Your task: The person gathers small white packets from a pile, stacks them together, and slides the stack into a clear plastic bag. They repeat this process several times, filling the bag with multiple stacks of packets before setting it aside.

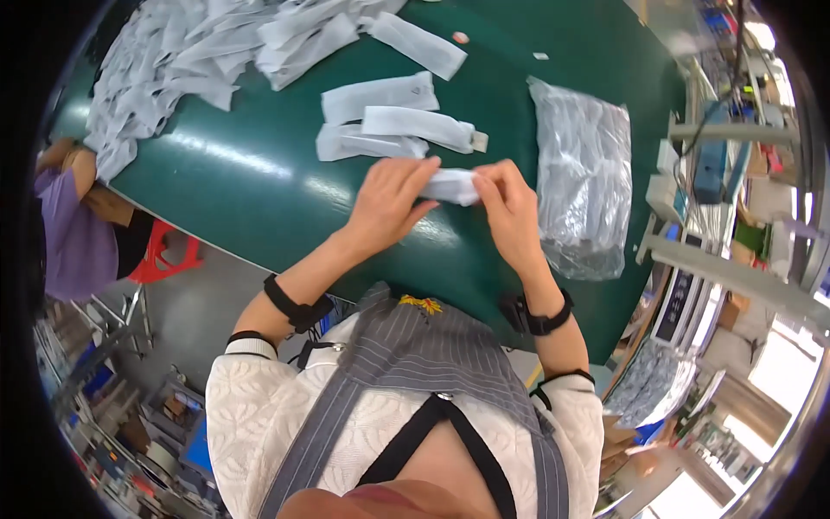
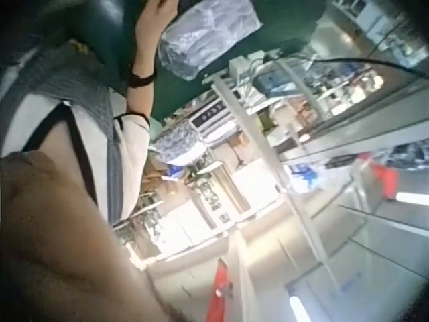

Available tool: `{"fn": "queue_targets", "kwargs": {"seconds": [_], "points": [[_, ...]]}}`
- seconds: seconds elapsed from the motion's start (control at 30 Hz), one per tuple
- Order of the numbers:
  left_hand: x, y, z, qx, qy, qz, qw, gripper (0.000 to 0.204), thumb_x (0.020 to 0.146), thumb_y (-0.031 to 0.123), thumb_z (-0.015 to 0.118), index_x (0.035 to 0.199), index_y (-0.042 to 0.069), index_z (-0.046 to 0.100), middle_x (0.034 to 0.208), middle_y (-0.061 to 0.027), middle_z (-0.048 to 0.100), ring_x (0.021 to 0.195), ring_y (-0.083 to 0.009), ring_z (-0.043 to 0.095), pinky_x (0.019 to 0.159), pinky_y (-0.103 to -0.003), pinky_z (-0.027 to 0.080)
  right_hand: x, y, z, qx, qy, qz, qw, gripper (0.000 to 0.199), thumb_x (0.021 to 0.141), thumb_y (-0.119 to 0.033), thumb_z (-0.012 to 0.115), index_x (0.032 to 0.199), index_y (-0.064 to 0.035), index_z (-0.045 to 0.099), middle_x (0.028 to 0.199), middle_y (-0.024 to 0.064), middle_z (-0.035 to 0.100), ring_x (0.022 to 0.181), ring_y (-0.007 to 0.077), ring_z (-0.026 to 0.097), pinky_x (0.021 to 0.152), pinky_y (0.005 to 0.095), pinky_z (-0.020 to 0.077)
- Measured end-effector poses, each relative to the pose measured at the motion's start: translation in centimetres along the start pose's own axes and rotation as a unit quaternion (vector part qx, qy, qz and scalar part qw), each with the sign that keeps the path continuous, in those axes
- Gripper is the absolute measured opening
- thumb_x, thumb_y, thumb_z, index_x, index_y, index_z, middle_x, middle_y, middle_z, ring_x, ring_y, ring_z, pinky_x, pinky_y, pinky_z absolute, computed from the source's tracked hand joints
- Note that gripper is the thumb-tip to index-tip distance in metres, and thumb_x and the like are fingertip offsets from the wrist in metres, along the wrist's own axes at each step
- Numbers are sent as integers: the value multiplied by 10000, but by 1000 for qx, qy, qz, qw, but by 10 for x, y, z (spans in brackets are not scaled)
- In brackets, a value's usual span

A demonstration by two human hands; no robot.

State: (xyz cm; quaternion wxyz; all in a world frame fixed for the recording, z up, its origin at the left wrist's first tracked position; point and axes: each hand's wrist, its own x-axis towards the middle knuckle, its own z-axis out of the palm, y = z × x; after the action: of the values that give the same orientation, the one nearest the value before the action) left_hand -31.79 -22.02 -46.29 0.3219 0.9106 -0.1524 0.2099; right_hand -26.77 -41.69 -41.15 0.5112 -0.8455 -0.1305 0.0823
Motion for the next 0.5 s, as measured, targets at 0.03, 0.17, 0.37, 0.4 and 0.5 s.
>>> {"fn": "queue_targets", "kwargs": {"seconds": [0.03,0.17,0.37,0.4,0.5], "points": [[-4,-1,4,-30,-17,5,999,593,738,108,740,1285,49,518,1113,-124,604,1023,-298,583,875,-419,454,-1,-2,1,50,-26,35,998,124,952,-121,578,942,1,600,864,24,605,777,112,587,682,248,481],[-44,-11,-2,-66,-53,-58,995,537,712,97,739,1209,35,547,981,-94,600,927,-258,587,796,-426,463,23,-12,18,108,-73,69,989,115,937,-118,591,982,-12,599,909,35,625,799,130,608,707,269,499],[-74,-17,-41,-25,-72,-33,997,385,668,32,722,1043,38,634,1021,-118,605,956,-305,593,805,-428,470,83,-32,139,-302,-115,-349,880,203,798,-114,682,957,-43,579,997,140,610,884,302,629,698,383,532],[-72,-16,-43,-21,-69,-4,997,375,653,11,719,1020,42,649,1051,-124,608,979,-321,595,819,-430,470,91,-29,150,-331,-133,-335,872,203,803,-124,685,938,-40,559,962,136,611,849,309,635,677,389,531],[-74,-12,-43,-37,-51,-23,998,259,712,36,682,969,42,651,1076,-130,605,1034,-321,584,862,-435,466,96,-56,127,-302,-91,-299,901,200,825,-130,679,900,-37,519,890,122,615,759,295,648,631,391,526]]}}
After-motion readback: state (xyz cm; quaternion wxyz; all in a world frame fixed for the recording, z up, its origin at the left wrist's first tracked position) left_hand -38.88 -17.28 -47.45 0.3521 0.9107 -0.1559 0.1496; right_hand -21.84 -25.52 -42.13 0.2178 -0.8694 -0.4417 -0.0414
